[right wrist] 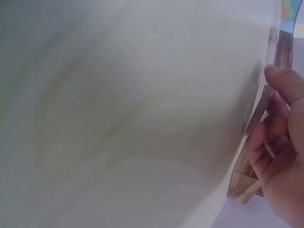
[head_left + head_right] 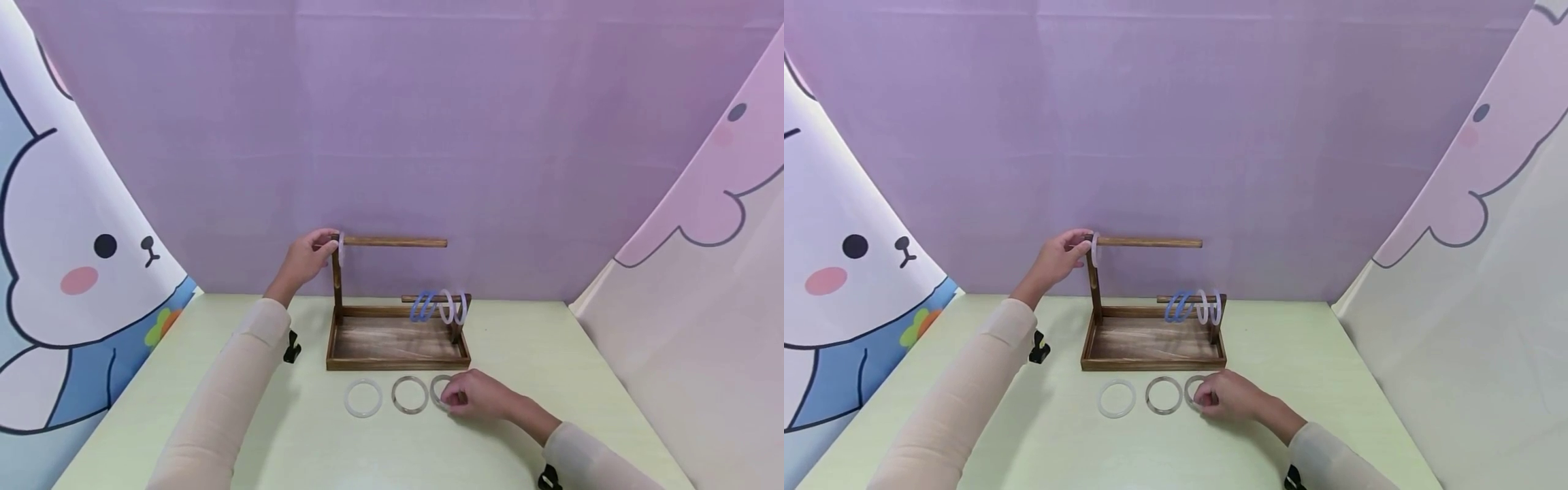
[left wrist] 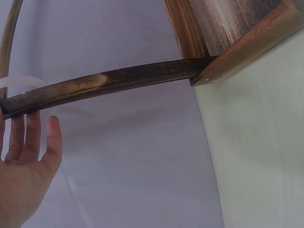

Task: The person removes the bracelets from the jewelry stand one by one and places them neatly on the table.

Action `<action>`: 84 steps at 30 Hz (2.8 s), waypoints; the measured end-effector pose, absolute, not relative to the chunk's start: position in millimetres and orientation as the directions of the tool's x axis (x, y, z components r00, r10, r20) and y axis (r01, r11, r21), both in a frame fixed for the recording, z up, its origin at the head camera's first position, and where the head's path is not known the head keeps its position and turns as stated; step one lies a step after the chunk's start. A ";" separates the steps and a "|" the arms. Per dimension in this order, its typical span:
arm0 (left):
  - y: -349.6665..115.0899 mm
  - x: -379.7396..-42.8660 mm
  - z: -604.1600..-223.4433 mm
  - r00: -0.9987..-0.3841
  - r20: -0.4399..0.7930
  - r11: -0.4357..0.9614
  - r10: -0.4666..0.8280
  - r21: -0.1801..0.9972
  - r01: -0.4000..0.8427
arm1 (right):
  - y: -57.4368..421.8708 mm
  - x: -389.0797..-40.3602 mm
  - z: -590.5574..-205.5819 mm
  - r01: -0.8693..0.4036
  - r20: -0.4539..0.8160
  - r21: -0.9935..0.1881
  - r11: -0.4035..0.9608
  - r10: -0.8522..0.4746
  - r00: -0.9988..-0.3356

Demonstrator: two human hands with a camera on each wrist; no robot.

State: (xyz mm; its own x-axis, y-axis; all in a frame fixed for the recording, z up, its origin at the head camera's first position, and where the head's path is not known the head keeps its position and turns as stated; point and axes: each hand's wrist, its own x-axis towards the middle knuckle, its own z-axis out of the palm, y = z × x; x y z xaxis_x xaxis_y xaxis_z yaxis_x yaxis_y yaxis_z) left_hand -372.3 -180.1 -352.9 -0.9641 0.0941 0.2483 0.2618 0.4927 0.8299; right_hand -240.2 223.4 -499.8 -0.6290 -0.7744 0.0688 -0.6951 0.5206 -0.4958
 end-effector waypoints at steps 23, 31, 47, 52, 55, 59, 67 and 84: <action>-179.3 -372.5 -354.1 -0.961 0.259 0.499 0.099 0.822 0.274 | 227.4 -246.5 -503.2 -0.661 0.007 -0.503 0.556 -0.763 -0.647; -178.6 -372.4 -354.1 -0.963 0.254 0.498 0.094 0.825 0.267 | 226.8 -247.5 -499.7 -0.646 -0.035 -0.497 0.580 -0.757 -0.653; -175.2 -370.3 -353.3 -0.965 0.245 0.501 0.091 0.826 0.257 | 224.7 -246.2 -493.6 -0.630 -0.050 -0.520 0.577 -0.756 -0.652; -174.3 -370.3 -353.2 -0.965 0.247 0.496 0.090 0.829 0.259 | 222.6 -248.5 -487.1 -0.644 -0.029 -0.494 0.585 -0.751 -0.660; -174.4 -370.9 -353.5 -0.964 0.252 0.492 0.089 0.830 0.262 | 220.1 -250.5 -481.8 -0.656 -0.005 -0.487 0.577 -0.752 -0.659; -174.1 -371.5 -354.3 -0.963 0.254 0.488 0.091 0.832 0.265 | 216.3 -253.3 -476.3 -0.666 0.024 -0.491 0.562 -0.756 -0.654; -174.3 -373.2 -354.9 -0.964 0.250 0.487 0.087 0.834 0.261 | 204.1 -258.9 -469.5 -0.684 0.067 -0.484 0.546 -0.756 -0.651; -177.3 -374.6 -353.9 -0.967 0.236 0.478 0.093 0.842 0.251 | 168.5 -270.0 -448.7 -0.686 0.206 -0.540 0.487 -0.714 -0.669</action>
